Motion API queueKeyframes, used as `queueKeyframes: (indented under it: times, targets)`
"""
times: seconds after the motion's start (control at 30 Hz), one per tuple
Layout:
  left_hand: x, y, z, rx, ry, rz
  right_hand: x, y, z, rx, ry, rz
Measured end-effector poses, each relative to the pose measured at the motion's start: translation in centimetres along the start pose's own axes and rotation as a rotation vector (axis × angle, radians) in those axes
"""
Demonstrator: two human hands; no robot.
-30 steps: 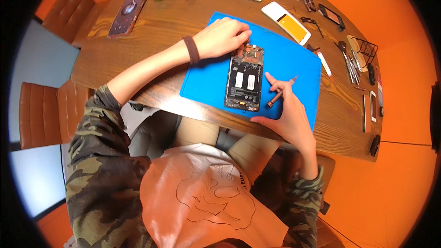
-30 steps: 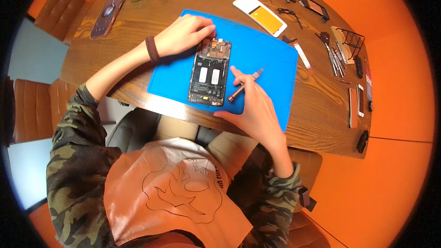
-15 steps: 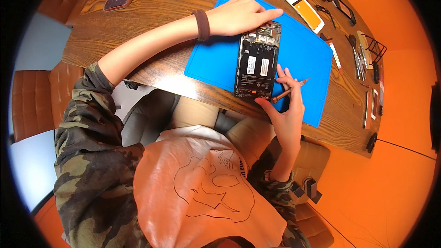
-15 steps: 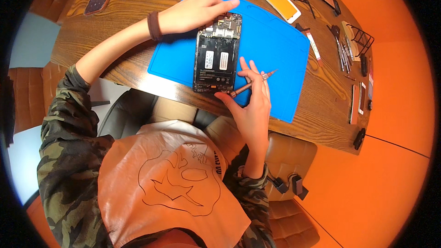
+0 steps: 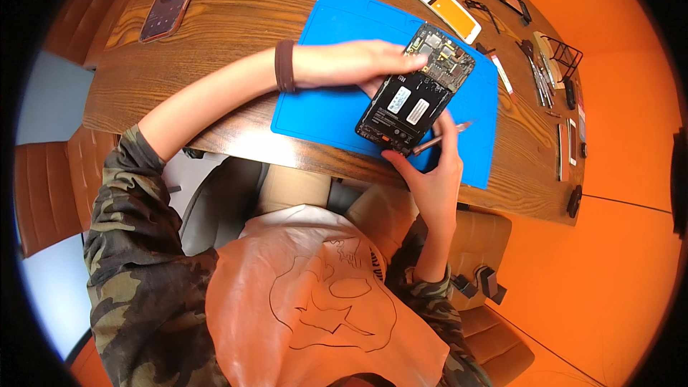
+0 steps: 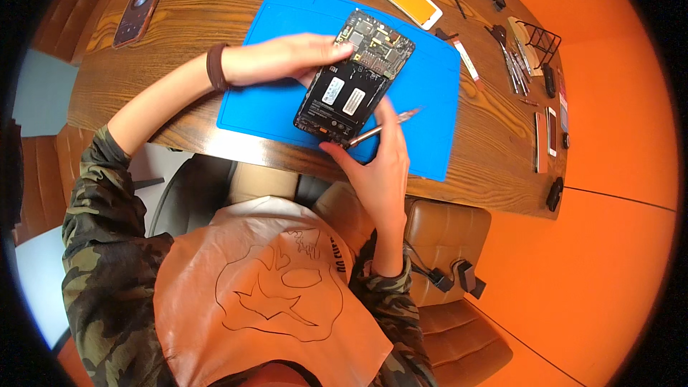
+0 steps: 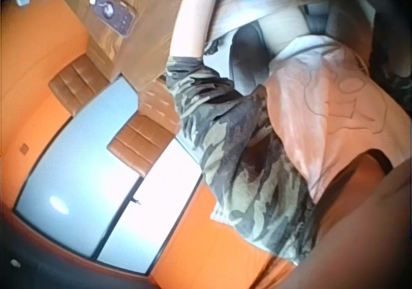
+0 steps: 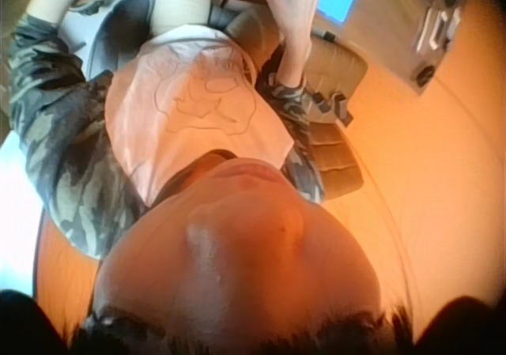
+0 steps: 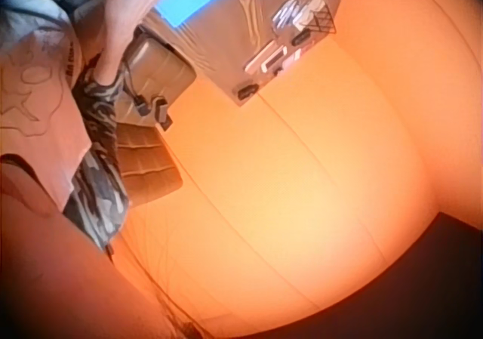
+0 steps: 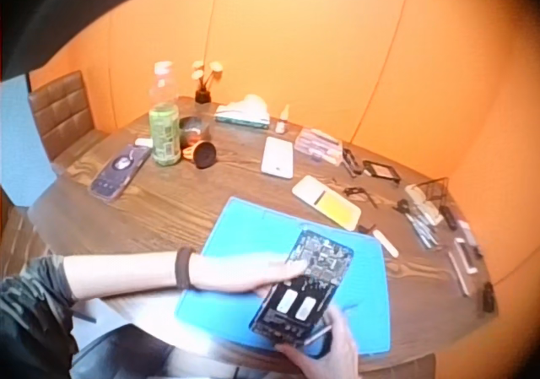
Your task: The person uses a screwdriver to remove screws from a disassembled smartphone motherboard placed on a blue mat. They then place a yellow protective sheet over the board, flip the device, and continue unscrewing components from the other side.
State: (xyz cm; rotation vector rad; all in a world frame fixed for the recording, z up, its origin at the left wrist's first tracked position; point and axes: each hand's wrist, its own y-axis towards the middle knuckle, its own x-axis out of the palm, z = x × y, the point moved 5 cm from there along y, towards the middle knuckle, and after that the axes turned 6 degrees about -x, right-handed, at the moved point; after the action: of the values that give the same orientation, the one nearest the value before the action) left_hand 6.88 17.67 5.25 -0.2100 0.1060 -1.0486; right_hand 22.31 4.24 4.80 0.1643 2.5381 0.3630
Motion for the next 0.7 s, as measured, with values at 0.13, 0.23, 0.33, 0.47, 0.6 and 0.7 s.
queueKeyframes:
  times: [0.13,0.23,0.33,0.47,0.6,0.7]
  targets:
    - [-0.2,0.2,-1.1,-0.086,-0.131,-0.007,-1.9,0.4,0.8,-0.123,0.401,0.221]
    - [-2.1,0.6,-1.0,-0.099,-0.232,0.043,-2.6,-0.1,1.7,-0.096,0.437,0.339]
    - [-3.0,2.4,0.1,-0.12,0.016,-0.013,-2.6,-0.7,1.9,-0.085,0.372,0.426]
    - [-2.7,5.6,3.4,0.013,0.599,-0.188,-2.7,-1.3,2.2,-0.045,0.299,0.524]
    - [-5.0,4.6,7.6,0.269,1.012,0.169,-4.0,-2.3,2.3,-0.135,0.408,0.715]
    - [-6.8,1.0,8.1,0.263,1.042,0.407,-5.9,-2.9,1.9,-0.107,0.282,0.78]
